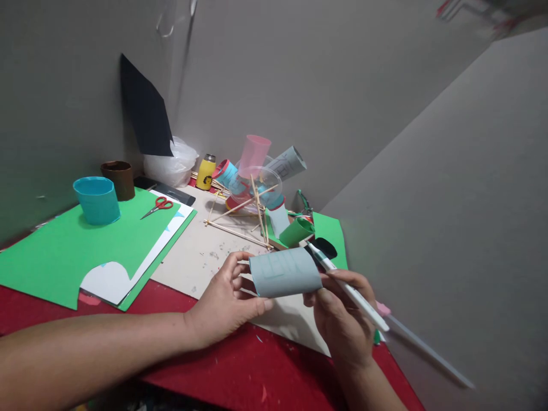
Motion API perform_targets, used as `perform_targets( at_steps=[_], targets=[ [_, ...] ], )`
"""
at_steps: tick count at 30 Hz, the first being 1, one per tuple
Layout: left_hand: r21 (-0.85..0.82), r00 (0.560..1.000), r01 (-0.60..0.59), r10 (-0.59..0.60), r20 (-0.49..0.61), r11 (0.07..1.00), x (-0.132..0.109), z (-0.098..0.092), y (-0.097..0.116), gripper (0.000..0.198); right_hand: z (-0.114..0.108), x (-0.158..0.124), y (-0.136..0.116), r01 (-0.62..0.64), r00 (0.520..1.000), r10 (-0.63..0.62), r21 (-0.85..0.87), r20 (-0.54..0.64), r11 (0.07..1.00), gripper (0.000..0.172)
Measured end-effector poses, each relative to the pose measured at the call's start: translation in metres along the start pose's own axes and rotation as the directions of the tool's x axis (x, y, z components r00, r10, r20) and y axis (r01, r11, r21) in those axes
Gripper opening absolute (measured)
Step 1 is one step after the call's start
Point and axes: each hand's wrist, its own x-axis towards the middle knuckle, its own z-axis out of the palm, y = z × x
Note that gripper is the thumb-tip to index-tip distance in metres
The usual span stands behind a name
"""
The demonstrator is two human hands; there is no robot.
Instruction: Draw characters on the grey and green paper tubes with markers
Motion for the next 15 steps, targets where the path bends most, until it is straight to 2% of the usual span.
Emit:
perform_targets(
  at_steps=[4,10,15],
  targets=[
    [-0.009,0.999,0.034,-0.034,-0.004,0.999,0.001,0.001,0.002,0.060,-0.001,-0.001,0.001,-0.012,1.000,0.012,-0.032,-0.002,0.999,0.022],
    [-0.005,0.997,0.081,-0.081,-0.013,0.997,0.001,0.002,0.008,0.080,-0.004,-0.001,0.000,-0.027,1.000,0.028,-0.062,0.013,0.998,0.021],
    [0.089,0.999,0.037,-0.034,-0.034,0.995,0.002,0.001,0.011,0.068,-0.003,-0.001,-0.001,-0.030,0.999,0.031,-0.041,0.030,0.999,0.023]
  ],
)
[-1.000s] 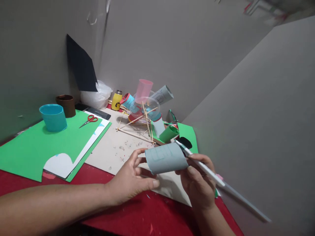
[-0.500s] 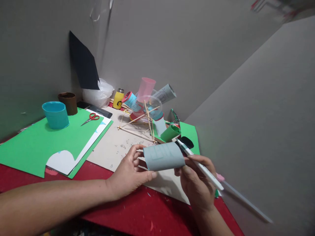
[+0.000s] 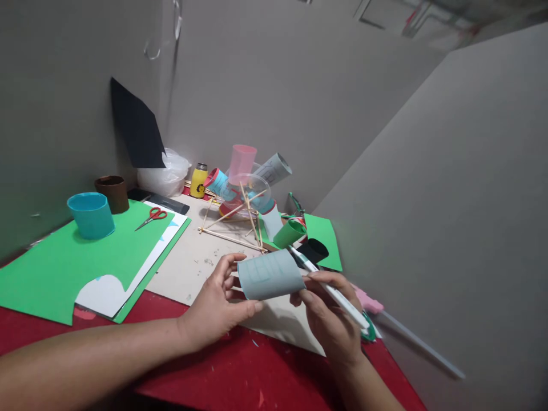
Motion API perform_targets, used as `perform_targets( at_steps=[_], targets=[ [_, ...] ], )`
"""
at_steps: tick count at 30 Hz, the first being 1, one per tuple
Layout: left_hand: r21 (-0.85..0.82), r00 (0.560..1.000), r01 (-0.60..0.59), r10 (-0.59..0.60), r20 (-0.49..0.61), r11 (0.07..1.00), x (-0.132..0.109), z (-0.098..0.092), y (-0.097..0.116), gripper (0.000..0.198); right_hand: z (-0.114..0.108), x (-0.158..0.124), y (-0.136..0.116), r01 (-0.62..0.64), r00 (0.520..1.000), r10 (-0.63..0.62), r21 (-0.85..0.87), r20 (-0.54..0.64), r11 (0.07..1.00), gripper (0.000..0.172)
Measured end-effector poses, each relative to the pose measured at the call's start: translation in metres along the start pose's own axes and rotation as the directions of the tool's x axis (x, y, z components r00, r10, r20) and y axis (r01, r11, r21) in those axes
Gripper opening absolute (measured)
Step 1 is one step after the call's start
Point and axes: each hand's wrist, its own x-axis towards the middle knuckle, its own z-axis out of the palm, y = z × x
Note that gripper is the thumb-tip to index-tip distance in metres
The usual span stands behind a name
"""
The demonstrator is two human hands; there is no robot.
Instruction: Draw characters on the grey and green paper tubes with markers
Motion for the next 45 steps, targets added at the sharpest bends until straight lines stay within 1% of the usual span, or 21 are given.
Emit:
perform_targets(
  at_steps=[3,4,6,8,10,13,15,17,22,25,30,34,36,37,39,42,45],
  targets=[
    [0.155,0.994,-0.092,0.099,-0.041,0.984,0.001,-0.003,-0.001,0.063,0.004,0.000,-0.001,0.005,1.000,-0.005,0.028,-0.007,1.000,0.026],
    [0.221,0.987,-0.133,0.149,-0.058,0.966,0.002,-0.005,-0.001,0.062,0.006,0.001,-0.002,0.010,1.000,-0.010,0.041,-0.013,0.999,0.026],
    [0.366,0.959,-0.227,0.273,-0.079,0.903,0.003,-0.009,-0.003,0.060,0.009,0.003,-0.002,0.017,0.999,-0.014,0.073,-0.041,0.997,0.024],
    [0.495,0.913,-0.330,0.406,-0.050,0.804,0.005,-0.014,-0.006,0.060,0.011,0.006,-0.003,0.017,0.996,-0.008,0.099,-0.085,0.995,0.022],
    [0.582,0.856,-0.428,0.516,0.017,0.691,0.007,-0.018,-0.009,0.062,0.012,0.007,-0.002,0.007,0.991,0.008,0.111,-0.132,0.994,0.020],
    [0.650,0.782,-0.520,0.616,0.101,0.554,0.011,-0.024,-0.011,0.064,0.016,0.007,-0.002,-0.011,0.984,0.033,0.129,-0.176,0.992,0.020],
    [0.686,0.750,-0.541,0.649,0.130,0.487,0.012,-0.026,-0.010,0.063,0.019,0.005,-0.002,-0.020,0.982,0.049,0.160,-0.180,0.987,0.021],
    [0.709,0.735,-0.545,0.662,0.147,0.448,0.014,-0.028,-0.010,0.061,0.022,0.003,-0.003,-0.039,0.983,0.072,0.186,-0.172,0.982,0.021],
    [0.726,0.734,-0.548,0.656,0.178,0.416,0.015,-0.031,-0.010,0.060,0.028,0.001,-0.003,-0.142,0.969,0.172,0.171,-0.179,0.975,0.025],
    [0.732,0.723,-0.559,0.661,0.199,0.391,0.014,-0.032,-0.010,0.061,0.029,0.003,-0.002,-0.179,0.966,0.208,0.185,-0.151,0.966,0.026],
    [0.730,0.705,-0.580,0.671,0.227,0.362,0.014,-0.032,-0.008,0.065,0.031,0.006,-0.001,-0.168,0.968,0.203,0.216,-0.149,0.962,0.026],
    [0.737,0.685,-0.598,0.679,0.265,0.315,0.013,-0.033,-0.006,0.063,0.032,0.008,-0.003,-0.145,0.971,0.181,0.214,-0.157,0.966,0.027],
    [0.740,0.692,-0.591,0.673,0.260,0.322,0.013,-0.033,-0.006,0.061,0.031,0.009,-0.005,-0.136,0.974,0.168,0.202,-0.152,0.970,0.027],
    [0.741,0.708,-0.578,0.662,0.245,0.343,0.013,-0.033,-0.006,0.061,0.031,0.009,-0.006,-0.131,0.976,0.161,0.194,-0.150,0.972,0.027],
    [0.740,0.756,-0.538,0.619,0.212,0.403,0.012,-0.031,-0.006,0.062,0.031,0.009,-0.008,-0.121,0.979,0.147,0.177,-0.143,0.977,0.026],
    [0.696,0.838,-0.475,0.518,0.171,0.538,0.009,-0.028,-0.006,0.068,0.030,0.009,-0.008,-0.102,0.981,0.125,0.152,-0.147,0.983,0.024],
    [0.592,0.900,-0.411,0.414,0.139,0.693,0.008,-0.025,-0.003,0.080,0.026,0.012,-0.005,-0.072,0.979,0.096,0.140,-0.178,0.987,0.022]
  ],
)
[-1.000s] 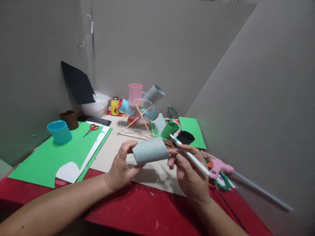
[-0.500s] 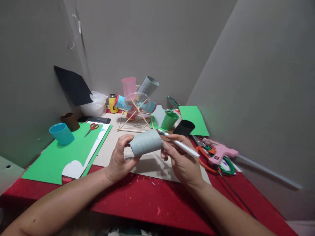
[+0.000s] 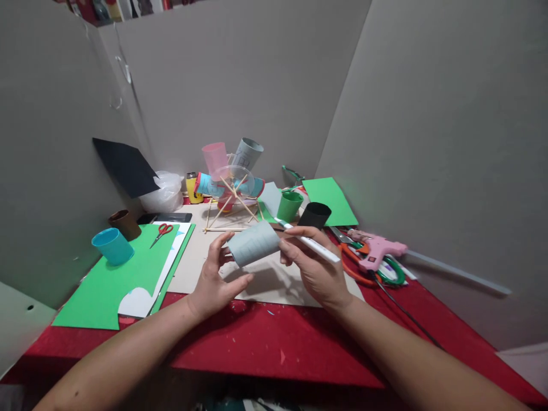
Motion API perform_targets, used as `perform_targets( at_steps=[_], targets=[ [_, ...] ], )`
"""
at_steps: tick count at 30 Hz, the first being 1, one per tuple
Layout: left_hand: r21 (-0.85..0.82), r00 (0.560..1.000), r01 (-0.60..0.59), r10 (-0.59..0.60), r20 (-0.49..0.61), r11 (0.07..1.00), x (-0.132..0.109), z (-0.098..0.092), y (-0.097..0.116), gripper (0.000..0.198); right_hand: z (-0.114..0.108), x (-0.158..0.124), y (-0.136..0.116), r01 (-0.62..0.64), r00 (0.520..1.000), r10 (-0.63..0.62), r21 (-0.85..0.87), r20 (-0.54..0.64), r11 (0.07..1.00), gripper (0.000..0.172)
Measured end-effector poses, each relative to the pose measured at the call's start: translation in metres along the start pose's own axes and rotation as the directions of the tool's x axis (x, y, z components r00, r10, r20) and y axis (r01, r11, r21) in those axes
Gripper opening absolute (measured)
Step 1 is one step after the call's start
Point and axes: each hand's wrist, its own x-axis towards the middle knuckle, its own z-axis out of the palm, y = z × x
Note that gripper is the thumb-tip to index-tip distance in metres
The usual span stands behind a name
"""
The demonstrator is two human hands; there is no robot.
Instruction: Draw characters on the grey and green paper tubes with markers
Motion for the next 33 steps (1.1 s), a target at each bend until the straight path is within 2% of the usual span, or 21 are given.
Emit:
perform_targets(
  at_steps=[3,7,12,16,19,27,33],
  targets=[
    [-0.156,0.988,0.153,-0.149,0.038,0.976,0.005,-0.002,0.005,0.089,-0.006,0.007,0.002,0.028,0.999,-0.028,-0.007,-0.020,1.000,0.022],
    [-0.369,0.936,0.345,-0.344,0.070,0.863,0.015,-0.006,0.008,0.091,-0.014,0.014,0.002,0.047,0.999,-0.047,-0.024,-0.013,0.999,0.024],
    [-0.535,0.867,0.490,-0.448,0.218,0.688,0.018,-0.009,0.012,0.094,-0.016,0.012,0.001,0.027,0.999,-0.025,-0.058,0.046,0.998,0.025],
    [-0.539,0.843,0.533,-0.463,0.274,0.652,0.017,-0.007,0.016,0.112,-0.016,0.009,0.001,0.013,0.997,-0.006,-0.089,0.079,0.996,0.026],
    [-0.532,0.836,0.544,-0.471,0.281,0.649,0.017,-0.006,0.015,0.117,-0.016,0.008,0.002,0.007,0.996,0.002,-0.105,0.089,0.994,0.025],
    [-0.557,0.829,0.553,-0.476,0.294,0.620,0.016,-0.005,0.010,0.107,-0.021,0.006,0.006,0.001,0.995,0.011,-0.127,0.095,0.992,0.024],
    [-0.641,0.807,0.571,-0.495,0.323,0.513,0.017,-0.003,0.010,0.095,-0.018,0.009,0.006,0.000,0.995,0.010,-0.103,0.102,0.995,0.028]
  ],
)
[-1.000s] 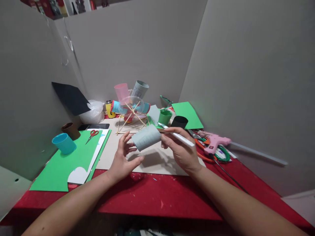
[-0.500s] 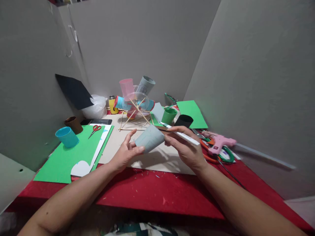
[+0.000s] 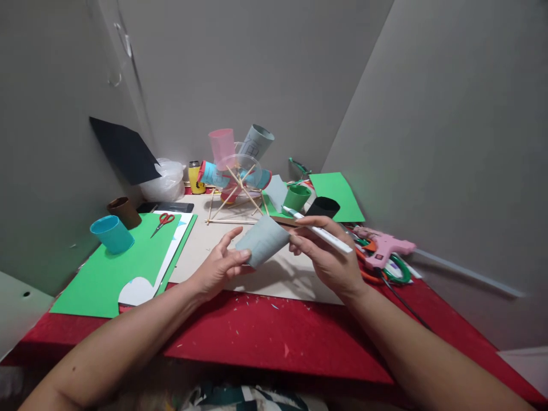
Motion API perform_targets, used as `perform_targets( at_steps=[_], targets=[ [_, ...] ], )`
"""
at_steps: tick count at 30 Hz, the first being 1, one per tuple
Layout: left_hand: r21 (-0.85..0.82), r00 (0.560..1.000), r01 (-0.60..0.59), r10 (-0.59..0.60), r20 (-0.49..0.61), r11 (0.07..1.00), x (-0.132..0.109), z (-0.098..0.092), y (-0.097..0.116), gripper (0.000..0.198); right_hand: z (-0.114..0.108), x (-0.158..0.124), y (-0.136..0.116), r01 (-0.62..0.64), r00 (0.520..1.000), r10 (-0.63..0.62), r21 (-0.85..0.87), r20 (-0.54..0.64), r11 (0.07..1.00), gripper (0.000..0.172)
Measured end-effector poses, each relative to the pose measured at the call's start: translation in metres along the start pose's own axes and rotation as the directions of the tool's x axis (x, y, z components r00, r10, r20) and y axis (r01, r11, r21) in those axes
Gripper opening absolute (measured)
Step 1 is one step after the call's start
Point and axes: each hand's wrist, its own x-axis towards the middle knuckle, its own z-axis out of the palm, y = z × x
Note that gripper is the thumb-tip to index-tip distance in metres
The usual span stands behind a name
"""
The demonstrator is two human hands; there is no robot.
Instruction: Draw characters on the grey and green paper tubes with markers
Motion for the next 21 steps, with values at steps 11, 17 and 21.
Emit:
perform_targets(
  at_steps=[11,17,21],
  targets=[
    [-0.102,0.970,0.184,-0.164,0.177,0.978,-0.001,-0.005,-0.003,0.073,-0.001,0.004,0.006,-0.051,0.999,0.050,0.071,0.014,0.996,0.029],
    [0.032,1.000,0.022,-0.022,-0.008,0.999,0.004,-0.005,-0.008,0.089,0.003,0.008,-0.006,-0.059,0.991,0.063,0.037,-0.118,0.998,0.026],
    [0.279,0.978,-0.163,0.192,-0.078,0.946,0.005,0.000,-0.015,0.116,0.008,0.006,-0.011,-0.070,0.982,0.071,0.015,-0.174,0.997,0.024]
  ],
)
